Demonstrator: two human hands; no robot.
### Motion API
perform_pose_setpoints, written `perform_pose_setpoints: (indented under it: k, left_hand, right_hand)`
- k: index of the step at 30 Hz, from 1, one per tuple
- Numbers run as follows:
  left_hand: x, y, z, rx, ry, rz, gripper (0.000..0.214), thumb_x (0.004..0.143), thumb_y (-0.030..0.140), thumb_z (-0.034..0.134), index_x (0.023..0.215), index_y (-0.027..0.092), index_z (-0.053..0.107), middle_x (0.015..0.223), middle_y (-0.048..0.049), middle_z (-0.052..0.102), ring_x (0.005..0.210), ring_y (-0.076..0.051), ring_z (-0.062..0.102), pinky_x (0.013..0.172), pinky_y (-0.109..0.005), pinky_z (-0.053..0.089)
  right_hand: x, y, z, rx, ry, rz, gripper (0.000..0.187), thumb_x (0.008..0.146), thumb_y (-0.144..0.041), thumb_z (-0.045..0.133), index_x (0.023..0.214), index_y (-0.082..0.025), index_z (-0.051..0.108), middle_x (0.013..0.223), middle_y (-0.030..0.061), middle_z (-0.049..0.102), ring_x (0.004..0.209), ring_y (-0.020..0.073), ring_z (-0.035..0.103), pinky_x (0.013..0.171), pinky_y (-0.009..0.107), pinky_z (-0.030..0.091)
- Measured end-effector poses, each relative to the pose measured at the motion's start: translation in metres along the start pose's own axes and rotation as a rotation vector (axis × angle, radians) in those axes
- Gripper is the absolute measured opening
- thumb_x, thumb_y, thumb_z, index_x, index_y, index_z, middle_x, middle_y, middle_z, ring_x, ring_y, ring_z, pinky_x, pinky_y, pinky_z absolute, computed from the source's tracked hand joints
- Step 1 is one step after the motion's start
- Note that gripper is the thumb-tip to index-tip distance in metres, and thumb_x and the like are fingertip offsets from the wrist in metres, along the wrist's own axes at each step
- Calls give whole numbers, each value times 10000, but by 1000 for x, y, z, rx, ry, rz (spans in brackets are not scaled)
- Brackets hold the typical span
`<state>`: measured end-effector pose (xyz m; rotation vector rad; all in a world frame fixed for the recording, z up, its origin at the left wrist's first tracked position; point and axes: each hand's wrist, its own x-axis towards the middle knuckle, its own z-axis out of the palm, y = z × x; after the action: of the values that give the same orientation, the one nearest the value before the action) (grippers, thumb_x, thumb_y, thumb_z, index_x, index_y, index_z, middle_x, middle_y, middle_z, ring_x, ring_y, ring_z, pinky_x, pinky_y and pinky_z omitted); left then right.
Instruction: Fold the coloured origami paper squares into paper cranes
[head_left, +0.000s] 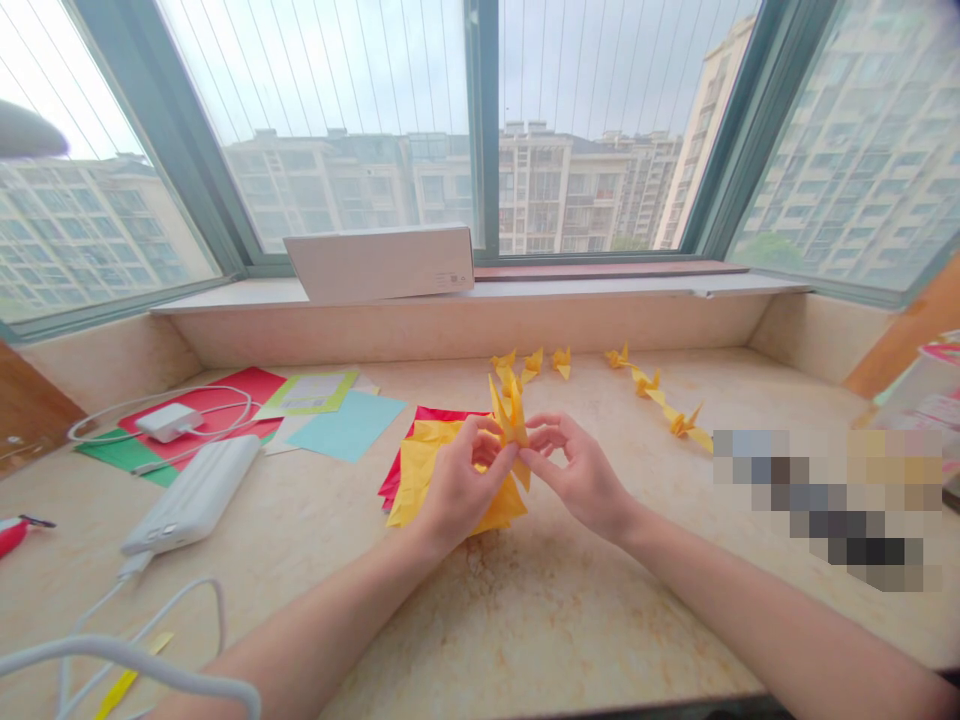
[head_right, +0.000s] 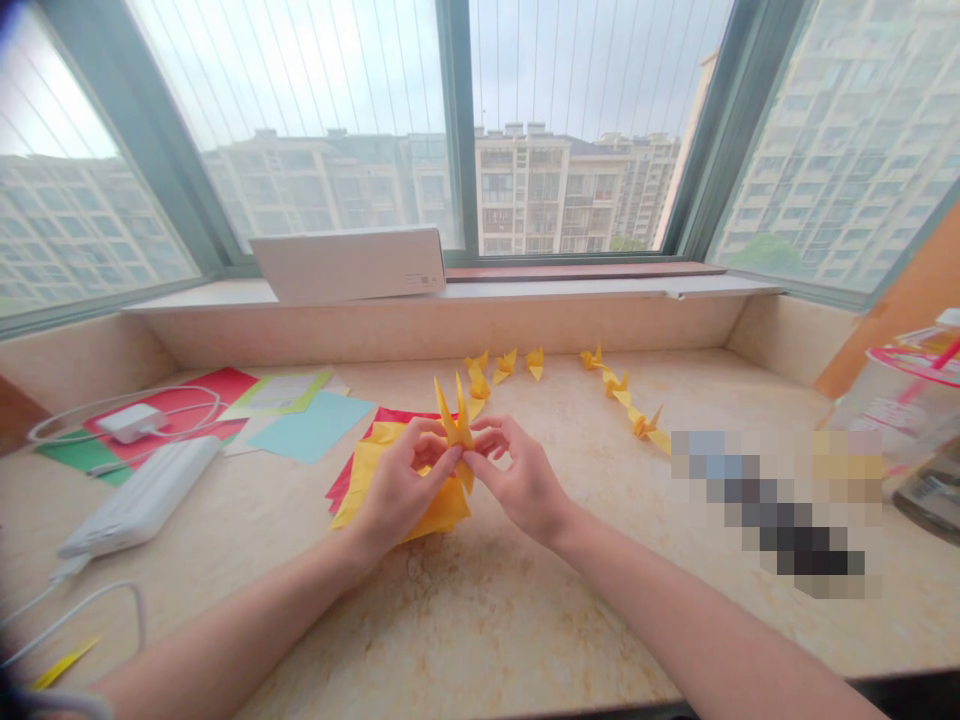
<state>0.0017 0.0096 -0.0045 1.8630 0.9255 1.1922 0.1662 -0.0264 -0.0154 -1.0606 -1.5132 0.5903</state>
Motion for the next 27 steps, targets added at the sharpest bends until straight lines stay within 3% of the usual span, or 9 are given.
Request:
perform_pose_setpoints:
  k: [7,17,22,27]
  left_hand:
    - [1,3,-4,89,6,-17,228,848,403,631,861,176,658,800,-44,743,677,-186,714,594,-247,522]
    - [0,5,-4,196,0,8,201,871,336,564,855,167,672,697,-29,725,587,-172,678,529,-229,469]
    - [0,2,-4,203,-17,68,153,862,230,513,820,178,651,776,-42,738,683,-184,702,596,-248,509]
    - [0,0,-3,140,-48,36,168,872,174,458,808,174,614,732,-32,716,683,-175,692,644,-270,525]
  right_hand:
    - [-5,-3,-3,-215,-67,-107,346,902,-287,608,1244,-297,559,917,19,737,878,204,684,694,310,527]
    - [-4,-3,-4,-331,-22,-252,269,921,-278,578,1179,-283,655,955,36,752,867,220,698,860,409,536]
    - [-3,-3,-5,-309,15,-165,273,932,-290,554,1185,-271,654,1014,53,744,874,217,693,769,363,557]
    - [-4,-5,-7,-277,-21,-95,348,951,-284,503,1294,-296,562,874,16,718,781,181,664,638,283,537]
